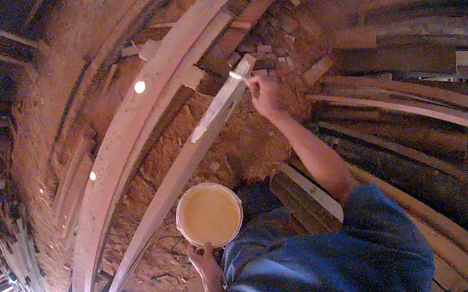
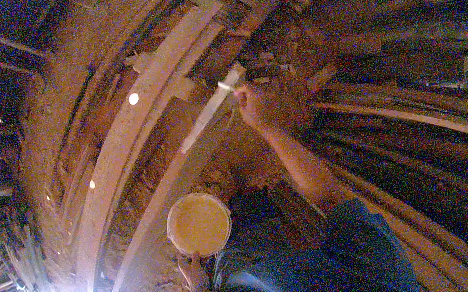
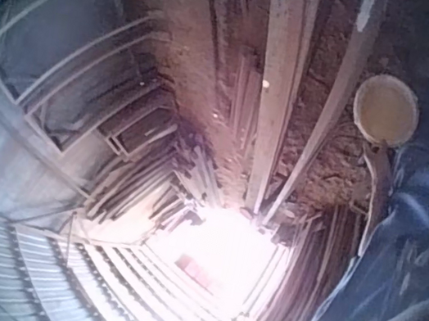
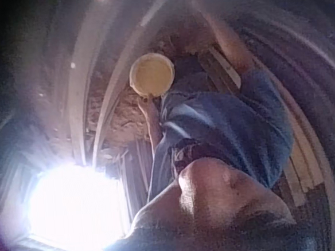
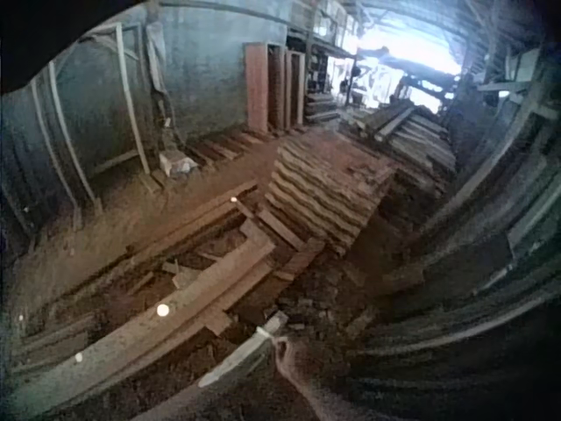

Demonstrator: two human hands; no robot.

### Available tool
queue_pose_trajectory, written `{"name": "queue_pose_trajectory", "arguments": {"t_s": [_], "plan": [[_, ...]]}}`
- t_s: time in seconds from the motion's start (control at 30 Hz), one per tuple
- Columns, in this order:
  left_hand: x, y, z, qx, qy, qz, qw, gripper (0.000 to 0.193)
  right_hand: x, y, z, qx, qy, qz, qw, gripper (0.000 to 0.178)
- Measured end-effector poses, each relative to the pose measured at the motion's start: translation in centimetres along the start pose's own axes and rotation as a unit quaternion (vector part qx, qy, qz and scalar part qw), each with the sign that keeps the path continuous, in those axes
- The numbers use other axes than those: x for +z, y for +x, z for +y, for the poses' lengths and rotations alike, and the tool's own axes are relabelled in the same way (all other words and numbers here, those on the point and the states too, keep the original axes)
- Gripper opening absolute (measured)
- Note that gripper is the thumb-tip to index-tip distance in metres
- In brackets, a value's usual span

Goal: The person picks up a long wooden plank and positions it on a workbench. They open a bucket containing a yellowish liquid and use a brush to apply the liquid along the length of the plank, repeatedly dipping the brush into the bucket.

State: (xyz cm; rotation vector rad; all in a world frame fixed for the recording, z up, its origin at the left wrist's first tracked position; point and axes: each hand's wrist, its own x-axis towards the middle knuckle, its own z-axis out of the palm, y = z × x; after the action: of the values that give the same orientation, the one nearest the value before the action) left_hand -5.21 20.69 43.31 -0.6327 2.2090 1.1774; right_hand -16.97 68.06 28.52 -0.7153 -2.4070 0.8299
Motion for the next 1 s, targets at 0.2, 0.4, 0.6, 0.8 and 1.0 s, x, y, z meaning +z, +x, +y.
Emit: {"name": "queue_pose_trajectory", "arguments": {"t_s": [0.2, 0.4, 0.6, 0.8, 1.0], "plan": [[0.7, -1.2, 0.6, -0.051, -0.018, 0.019, 0.998, 0.065, -1.2, 4.6, 2.2, 0.041, -0.024, 0.088, 0.995, 0.009], [1.5, -1.3, 1.1, -0.005, 0.077, 0.057, 0.995, 0.056, -1.2, 3.8, 2.7, 0.010, -0.057, 0.106, 0.993, 0.015], [1.1, -1.0, 0.6, -0.021, -0.068, -0.026, 0.997, 0.044, -2.0, 3.3, 2.4, 0.017, -0.028, 0.068, 0.997, 0.015], [1.2, -0.6, 0.8, -0.008, -0.109, -0.032, 0.994, 0.037, -1.9, 2.2, 1.7, -0.046, -0.064, 0.031, 0.996, 0.010], [1.0, -0.6, 1.3, -0.015, -0.082, -0.037, 0.996, 0.038, -1.8, 4.4, 2.7, 0.010, 0.016, 0.088, 0.996, 0.015]]}}
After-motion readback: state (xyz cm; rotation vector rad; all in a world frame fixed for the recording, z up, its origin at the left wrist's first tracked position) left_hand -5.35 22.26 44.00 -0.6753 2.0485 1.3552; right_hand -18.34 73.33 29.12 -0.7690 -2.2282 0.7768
